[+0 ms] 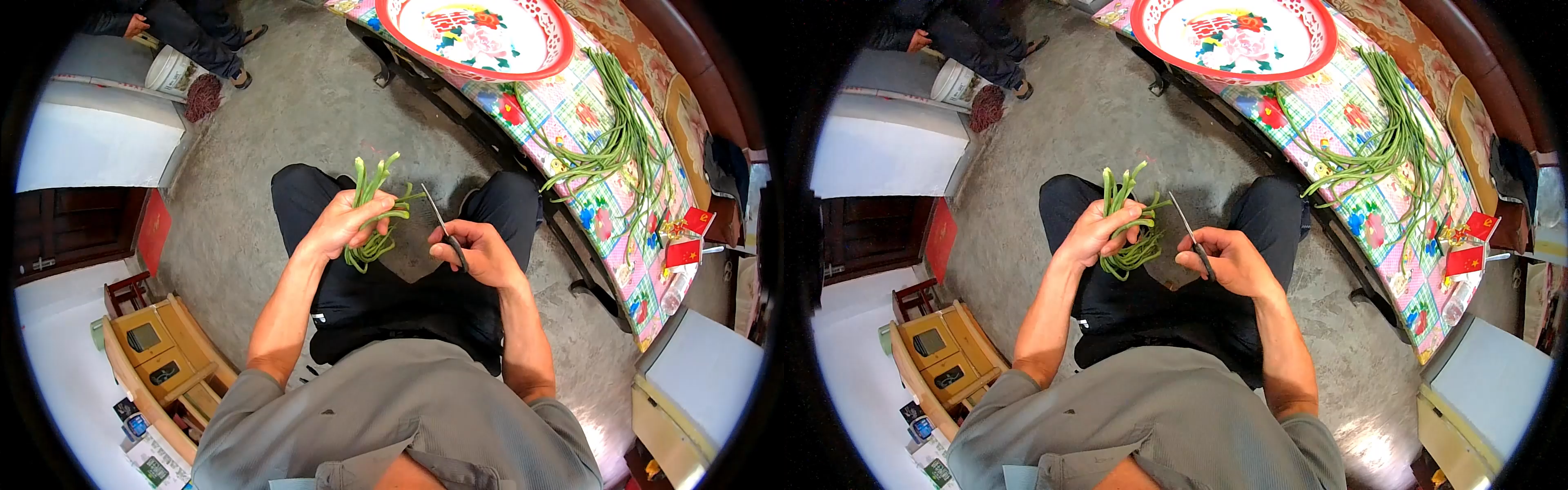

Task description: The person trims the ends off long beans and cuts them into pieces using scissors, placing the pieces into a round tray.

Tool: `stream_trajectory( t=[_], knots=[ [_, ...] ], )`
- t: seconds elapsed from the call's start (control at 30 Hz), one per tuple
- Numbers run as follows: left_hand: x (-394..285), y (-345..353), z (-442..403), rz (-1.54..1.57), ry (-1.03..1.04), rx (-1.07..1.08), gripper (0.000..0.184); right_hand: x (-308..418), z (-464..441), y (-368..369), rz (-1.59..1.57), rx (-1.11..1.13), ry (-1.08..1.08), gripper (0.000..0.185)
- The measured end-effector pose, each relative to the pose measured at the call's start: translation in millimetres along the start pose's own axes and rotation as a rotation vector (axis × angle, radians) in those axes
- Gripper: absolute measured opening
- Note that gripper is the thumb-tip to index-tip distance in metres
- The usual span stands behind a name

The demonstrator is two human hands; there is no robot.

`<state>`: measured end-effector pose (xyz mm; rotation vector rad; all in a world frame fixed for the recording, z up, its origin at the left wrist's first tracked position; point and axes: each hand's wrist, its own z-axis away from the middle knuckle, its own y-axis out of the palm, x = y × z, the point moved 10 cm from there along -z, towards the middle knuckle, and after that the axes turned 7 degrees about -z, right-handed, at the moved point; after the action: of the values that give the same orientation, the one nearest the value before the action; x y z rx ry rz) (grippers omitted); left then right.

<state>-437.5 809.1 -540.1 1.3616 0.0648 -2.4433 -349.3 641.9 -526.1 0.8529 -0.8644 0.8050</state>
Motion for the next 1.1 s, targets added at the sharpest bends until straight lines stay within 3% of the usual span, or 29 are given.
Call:
stream_trajectory(
  t=[0.3, 0.53, 0.7, 1.03, 1.1],
  knots=[
    [2, 7, 1, -0.010, -0.047, 0.108, 0.030, 12, -3, -7, -0.010, 0.028, -0.034, 0.027],
    [1, 11, 4, 0.027, -0.048, 0.130, 0.036, 38, -4, -11, 0.210, 0.022, -0.092, 0.032],
    [-1, 16, 6, 0.115, -0.004, 0.241, 0.040, 49, -13, -17, 0.201, -0.052, -0.139, 0.032],
    [-11, 21, 8, 0.096, 0.027, 0.197, 0.041, 41, -23, -18, -0.028, -0.206, -0.303, 0.034],
    [-14, 15, 5, 0.056, 0.053, 0.070, 0.039, 34, -27, -18, -0.126, -0.227, -0.348, 0.033]
  ],
)
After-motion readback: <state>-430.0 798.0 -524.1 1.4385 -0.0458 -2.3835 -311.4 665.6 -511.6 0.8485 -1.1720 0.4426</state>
